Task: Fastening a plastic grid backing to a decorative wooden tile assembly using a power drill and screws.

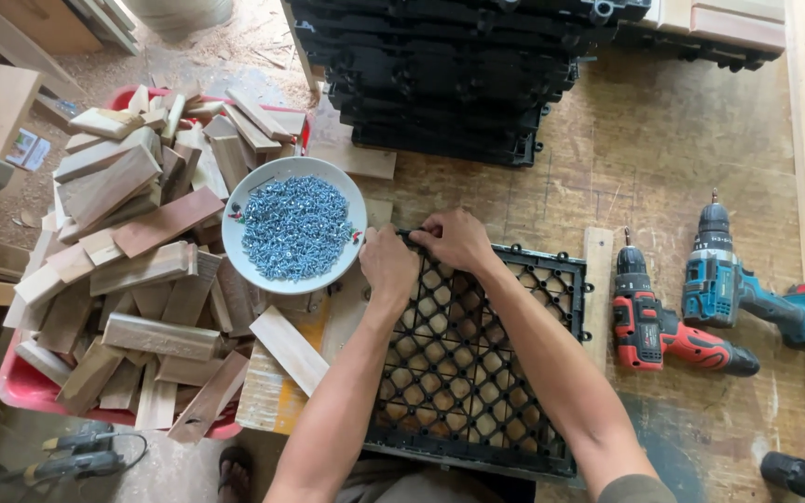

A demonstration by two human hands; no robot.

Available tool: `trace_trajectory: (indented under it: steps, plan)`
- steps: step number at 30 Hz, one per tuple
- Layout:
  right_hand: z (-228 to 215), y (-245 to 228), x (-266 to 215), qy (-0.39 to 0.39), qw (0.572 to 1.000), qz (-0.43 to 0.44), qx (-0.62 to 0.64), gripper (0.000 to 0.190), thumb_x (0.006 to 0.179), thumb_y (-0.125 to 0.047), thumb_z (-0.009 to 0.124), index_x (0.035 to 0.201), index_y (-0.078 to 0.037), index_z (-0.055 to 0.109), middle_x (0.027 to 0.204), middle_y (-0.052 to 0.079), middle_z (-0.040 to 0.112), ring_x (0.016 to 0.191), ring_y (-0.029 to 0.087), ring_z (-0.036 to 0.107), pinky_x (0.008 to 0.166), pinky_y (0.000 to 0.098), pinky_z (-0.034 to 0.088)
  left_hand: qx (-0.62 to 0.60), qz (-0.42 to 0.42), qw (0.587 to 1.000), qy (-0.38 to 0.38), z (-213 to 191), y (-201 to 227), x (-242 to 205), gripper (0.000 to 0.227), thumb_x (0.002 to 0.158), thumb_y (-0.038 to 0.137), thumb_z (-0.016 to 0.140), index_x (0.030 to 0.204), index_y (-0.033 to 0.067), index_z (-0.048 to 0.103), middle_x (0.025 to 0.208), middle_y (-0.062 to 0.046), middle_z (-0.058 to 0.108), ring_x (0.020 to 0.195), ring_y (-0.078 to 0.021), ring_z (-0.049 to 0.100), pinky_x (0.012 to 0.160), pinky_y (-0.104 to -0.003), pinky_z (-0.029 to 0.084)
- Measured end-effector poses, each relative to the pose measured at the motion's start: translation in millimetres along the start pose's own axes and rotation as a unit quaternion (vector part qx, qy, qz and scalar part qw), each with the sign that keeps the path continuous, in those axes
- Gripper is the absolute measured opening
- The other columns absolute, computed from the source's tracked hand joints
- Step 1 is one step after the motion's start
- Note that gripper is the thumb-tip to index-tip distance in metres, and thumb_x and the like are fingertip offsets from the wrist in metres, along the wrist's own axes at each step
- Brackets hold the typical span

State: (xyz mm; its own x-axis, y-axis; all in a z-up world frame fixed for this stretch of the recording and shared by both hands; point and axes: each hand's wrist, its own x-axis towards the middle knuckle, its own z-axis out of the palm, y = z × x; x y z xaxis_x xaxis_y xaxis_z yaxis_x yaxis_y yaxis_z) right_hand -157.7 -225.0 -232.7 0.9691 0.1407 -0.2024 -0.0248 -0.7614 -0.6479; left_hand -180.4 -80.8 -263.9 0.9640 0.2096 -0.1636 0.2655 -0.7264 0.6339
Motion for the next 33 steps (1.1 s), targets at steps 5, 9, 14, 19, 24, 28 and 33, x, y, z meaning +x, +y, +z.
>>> trace_trajectory:
  steps: [5, 9, 14, 19, 24, 28, 33]
  plan:
    - [-4, -9, -3, 0.014, 1.000, -0.005, -0.018, 0.034, 0.088, -0.042, 0.073, 0.102, -0.012, 0.081, 0.088, 0.010, 0.076, 0.091, 0.035, 0.073, 0.080, 0.0482, 0.059, -0.006, 0.009, 1.000, -0.015, -9, 3, 1, 0.024, 0.095, 0.014, 0.056, 0.111, 0.0050, 0.071, 0.100, -0.014, 0.059, 0.095, -0.0427, 0.068, 0.083, -0.053, 0.059]
    - [-3, -10, -8, 0.014, 0.999, -0.021, -0.046, 0.035, 0.091, -0.042, 0.071, 0.105, -0.010, 0.080, 0.089, 0.009, 0.076, 0.093, 0.033, 0.071, 0.083, 0.0463, 0.058, 0.031, 0.011, 0.999, 0.022, 31, -10, 12, 0.016, 0.096, 0.015, 0.057, 0.097, 0.0048, 0.069, 0.098, -0.012, 0.058, 0.093, -0.0394, 0.067, 0.080, -0.049, 0.060]
    - [-1, -6, 1, -0.003, 0.998, -0.014, -0.055, 0.036, 0.089, -0.043, 0.072, 0.105, -0.012, 0.080, 0.090, 0.008, 0.077, 0.092, 0.033, 0.073, 0.084, 0.0486, 0.056, 0.008, 0.007, 0.998, 0.061, 20, 0, -9, 0.019, 0.100, 0.017, 0.053, 0.100, 0.0029, 0.066, 0.098, -0.013, 0.056, 0.095, -0.0383, 0.064, 0.086, -0.047, 0.056]
    - [-4, -15, -2, -0.017, 0.999, 0.040, -0.031, 0.036, 0.086, -0.043, 0.075, 0.104, -0.013, 0.080, 0.091, 0.009, 0.077, 0.093, 0.035, 0.073, 0.080, 0.0482, 0.058, -0.014, -0.003, 0.995, 0.094, 26, -2, -12, 0.016, 0.099, 0.017, 0.054, 0.093, 0.0056, 0.063, 0.092, -0.012, 0.056, 0.091, -0.0383, 0.063, 0.083, -0.046, 0.055]
    - [3, -9, 6, -0.023, 0.996, 0.077, -0.039, 0.036, 0.078, -0.048, 0.076, 0.100, -0.020, 0.081, 0.091, 0.003, 0.078, 0.094, 0.031, 0.074, 0.077, 0.0466, 0.060, -0.028, -0.013, 0.992, 0.121, 22, 1, -15, 0.014, 0.097, 0.017, 0.057, 0.094, 0.0082, 0.066, 0.090, -0.012, 0.059, 0.089, -0.0375, 0.064, 0.083, -0.046, 0.054]
    - [-3, -8, 6, -0.016, 0.998, 0.055, -0.017, 0.039, 0.079, -0.048, 0.078, 0.102, -0.017, 0.081, 0.090, 0.005, 0.078, 0.091, 0.032, 0.075, 0.076, 0.0452, 0.059, -0.069, 0.003, 0.990, 0.125, 5, 0, -19, 0.014, 0.095, 0.019, 0.060, 0.096, 0.0093, 0.071, 0.086, -0.013, 0.061, 0.085, -0.0392, 0.066, 0.079, -0.050, 0.055]
    - [-8, -15, 0, -0.029, 0.999, 0.037, 0.004, 0.050, 0.081, -0.055, 0.076, 0.107, -0.012, 0.081, 0.094, 0.010, 0.077, 0.094, 0.035, 0.074, 0.079, 0.0471, 0.059, -0.102, -0.019, 0.993, 0.060, -20, -6, -40, 0.018, 0.094, 0.021, 0.065, 0.105, 0.0091, 0.075, 0.091, -0.013, 0.067, 0.090, -0.0388, 0.071, 0.081, -0.049, 0.057]
